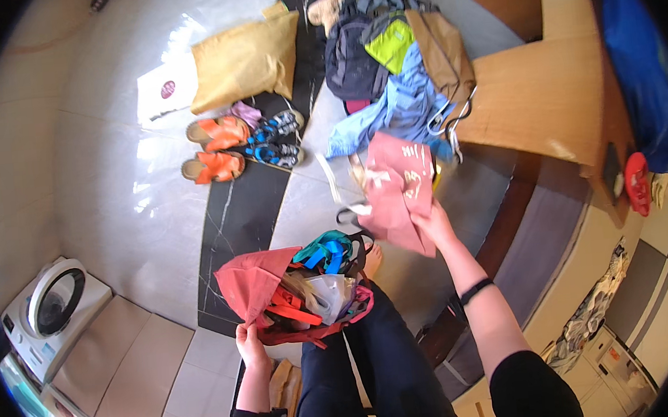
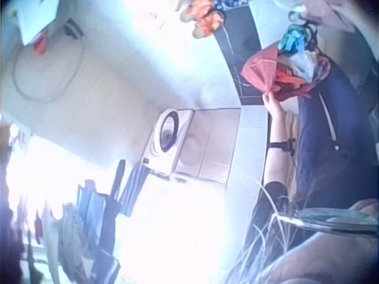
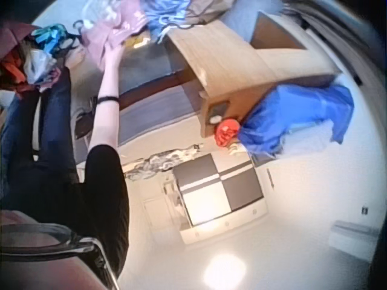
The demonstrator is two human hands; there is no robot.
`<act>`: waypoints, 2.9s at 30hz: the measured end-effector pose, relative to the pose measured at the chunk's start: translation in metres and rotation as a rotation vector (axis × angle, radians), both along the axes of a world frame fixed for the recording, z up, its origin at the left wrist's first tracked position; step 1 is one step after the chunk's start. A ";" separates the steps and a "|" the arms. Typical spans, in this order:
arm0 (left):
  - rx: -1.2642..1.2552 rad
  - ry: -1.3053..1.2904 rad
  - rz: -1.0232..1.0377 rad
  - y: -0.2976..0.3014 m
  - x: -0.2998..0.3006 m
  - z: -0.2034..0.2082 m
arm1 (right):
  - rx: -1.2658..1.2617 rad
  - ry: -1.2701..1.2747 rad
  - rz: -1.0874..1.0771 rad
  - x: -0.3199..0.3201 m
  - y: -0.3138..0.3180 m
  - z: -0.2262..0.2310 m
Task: The person picks up various items from the floor, including clothing, bags, and small objects, and places them into a dresser drawer.
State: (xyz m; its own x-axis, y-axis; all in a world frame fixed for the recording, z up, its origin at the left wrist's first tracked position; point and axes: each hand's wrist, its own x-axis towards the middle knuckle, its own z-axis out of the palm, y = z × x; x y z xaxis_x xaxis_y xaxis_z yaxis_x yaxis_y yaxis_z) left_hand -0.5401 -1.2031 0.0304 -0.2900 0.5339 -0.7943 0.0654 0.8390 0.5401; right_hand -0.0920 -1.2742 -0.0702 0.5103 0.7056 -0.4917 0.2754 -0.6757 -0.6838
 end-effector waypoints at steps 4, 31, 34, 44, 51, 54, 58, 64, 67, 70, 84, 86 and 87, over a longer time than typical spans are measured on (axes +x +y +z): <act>0.072 0.027 -0.032 0.004 -0.010 0.055 | -0.037 -0.352 0.391 -0.002 0.017 0.146; 0.950 -0.137 -0.521 0.048 0.087 0.418 | 0.536 -0.430 0.854 -0.225 0.136 0.495; 0.572 -0.439 -0.499 0.037 0.104 0.472 | 0.468 -0.312 0.552 -0.227 0.149 0.478; 0.624 -0.515 -0.172 0.100 0.057 0.456 | 0.397 -0.663 0.747 -0.212 0.076 0.575; 0.659 -0.552 -0.428 0.091 0.084 0.432 | 0.328 -0.508 0.760 -0.215 0.085 0.525; 0.686 -0.420 -0.644 0.087 0.090 0.398 | 0.404 -0.230 0.663 -0.191 0.096 0.497; 0.611 -0.475 -0.778 0.098 0.099 0.400 | 0.538 0.051 0.372 -0.194 0.111 0.492; 0.554 -0.469 -0.885 0.129 0.121 0.387 | 0.675 0.270 0.401 -0.211 0.171 0.382; 0.317 -0.573 -0.745 0.144 0.116 0.360 | 0.250 -0.030 0.974 -0.217 0.220 0.420; 0.052 -0.730 -0.210 0.183 0.135 0.364 | -0.009 0.258 0.943 -0.191 0.258 0.402; 0.119 -0.296 -0.202 0.338 0.220 0.343 | -0.069 -0.274 1.241 -0.117 0.382 0.390; 0.090 -0.483 -0.012 0.370 0.184 0.314 | 0.141 -0.068 1.071 -0.120 0.400 0.383; 0.133 -0.455 0.066 0.385 0.200 0.333 | 0.258 -0.016 0.944 -0.114 0.398 0.368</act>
State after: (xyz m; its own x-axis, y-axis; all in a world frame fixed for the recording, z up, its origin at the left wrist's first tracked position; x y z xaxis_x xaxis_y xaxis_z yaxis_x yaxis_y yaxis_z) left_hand -0.3398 -0.8178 0.3636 0.0342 0.6320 -0.7742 -0.2536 0.7548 0.6049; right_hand -0.2059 -0.8762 0.2973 -0.3145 0.9122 -0.2627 0.6366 -0.0026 -0.7711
